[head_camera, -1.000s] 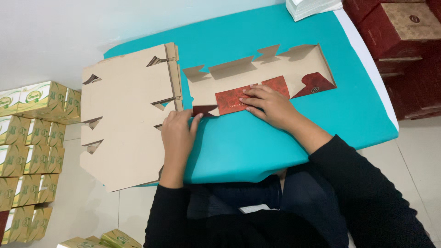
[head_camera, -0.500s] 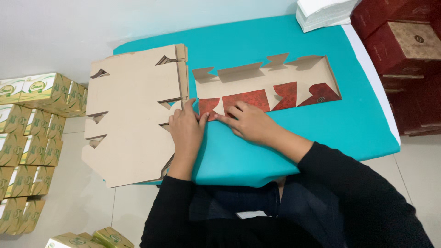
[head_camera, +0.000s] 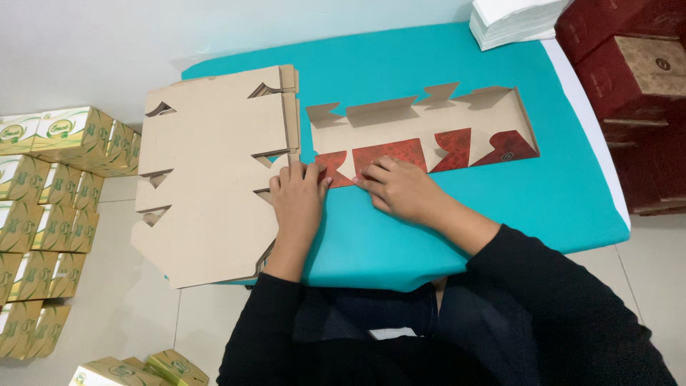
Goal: The person folds a cardboard box from a flat template by hand, inserts a white paper liner, and closes the lid.
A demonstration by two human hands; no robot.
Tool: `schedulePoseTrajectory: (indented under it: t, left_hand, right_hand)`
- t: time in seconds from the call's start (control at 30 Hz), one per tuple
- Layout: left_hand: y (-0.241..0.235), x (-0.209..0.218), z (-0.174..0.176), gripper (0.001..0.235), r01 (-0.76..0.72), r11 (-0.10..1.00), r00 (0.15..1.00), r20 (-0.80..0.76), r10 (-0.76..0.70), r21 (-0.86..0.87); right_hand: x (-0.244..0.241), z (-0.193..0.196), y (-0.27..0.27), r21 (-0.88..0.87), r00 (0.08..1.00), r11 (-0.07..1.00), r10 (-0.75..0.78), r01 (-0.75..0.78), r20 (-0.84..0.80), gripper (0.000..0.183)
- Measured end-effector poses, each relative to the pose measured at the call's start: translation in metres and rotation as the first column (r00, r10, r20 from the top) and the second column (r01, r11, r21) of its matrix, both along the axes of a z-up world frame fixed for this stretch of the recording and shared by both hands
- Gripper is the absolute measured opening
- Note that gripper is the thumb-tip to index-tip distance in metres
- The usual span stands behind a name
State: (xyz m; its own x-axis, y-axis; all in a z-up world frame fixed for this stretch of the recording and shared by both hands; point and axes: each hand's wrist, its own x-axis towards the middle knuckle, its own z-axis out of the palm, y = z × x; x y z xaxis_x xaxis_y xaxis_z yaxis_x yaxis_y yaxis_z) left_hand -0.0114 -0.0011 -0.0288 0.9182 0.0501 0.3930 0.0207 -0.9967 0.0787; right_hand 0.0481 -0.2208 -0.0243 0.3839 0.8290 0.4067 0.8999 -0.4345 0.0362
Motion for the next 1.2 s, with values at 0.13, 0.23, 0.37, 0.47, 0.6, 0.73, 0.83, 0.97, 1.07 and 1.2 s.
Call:
schedulePoseTrajectory:
  t: [0.13,0.23,0.37,0.47,0.6,0.73,0.83,0.97,1.07,1.2]
  left_hand:
    - [-0.001,0.000,-0.003,0.032,0.000,1.000,0.999,0.033,0.000,0.021]
    - [-0.005,-0.005,0.006,0.047,-0.010,1.000,0.996,0.085,0.009,0.007]
    - [-0.005,-0.006,0.002,0.048,0.000,1.000,0.988,0.155,-0.004,0.026]
    - [-0.006,-0.008,0.004,0.048,0.025,0.999,0.985,0.174,-0.021,-0.024]
    - [-0.011,-0.011,0.020,0.054,0.035,0.993,0.978,0.210,-0.011,-0.113]
    - [-0.018,-0.012,0.042,0.057,0.134,0.984,0.930,0.357,-0.084,-0.117]
    - [-0.032,0.007,0.044,0.048,0.297,0.954,0.886,0.379,-0.266,-0.025]
    - [-0.054,0.042,0.047,0.051,0.390,0.915,0.885,0.316,-0.343,-0.099]
    - [-0.053,0.069,0.039,0.043,0.362,0.930,0.927,0.126,-0.352,-0.069]
    - [-0.037,0.084,0.021,0.022,0.430,0.883,0.896,-0.034,-0.443,-0.186]
  right_hand:
    - [0.002,0.000,-0.012,0.058,0.998,0.998,0.039,-0.035,-0.057,0.024]
    - [-0.001,-0.008,-0.011,0.116,1.000,0.993,0.000,0.002,-0.020,0.024]
    - [0.004,0.022,-0.029,0.251,0.980,0.964,-0.130,0.090,0.148,0.027]
    - [0.015,0.032,-0.057,0.375,0.871,0.892,-0.379,0.253,0.313,0.033]
    - [0.019,0.028,-0.091,0.473,0.756,0.712,-0.641,0.520,0.134,0.042]
    - [0.017,0.005,-0.103,0.245,0.598,0.592,-0.800,0.768,0.059,0.028]
    - [0.017,0.001,-0.096,0.282,0.633,0.633,-0.767,0.721,0.102,0.018]
    - [0.014,0.004,-0.088,0.294,0.711,0.685,-0.703,0.666,0.027,0.014]
    - [0.012,0.010,-0.087,0.334,0.744,0.702,-0.668,0.629,0.003,0.010]
    - [0.013,0.014,-0.088,0.338,0.768,0.735,-0.638,0.588,0.051,0.010]
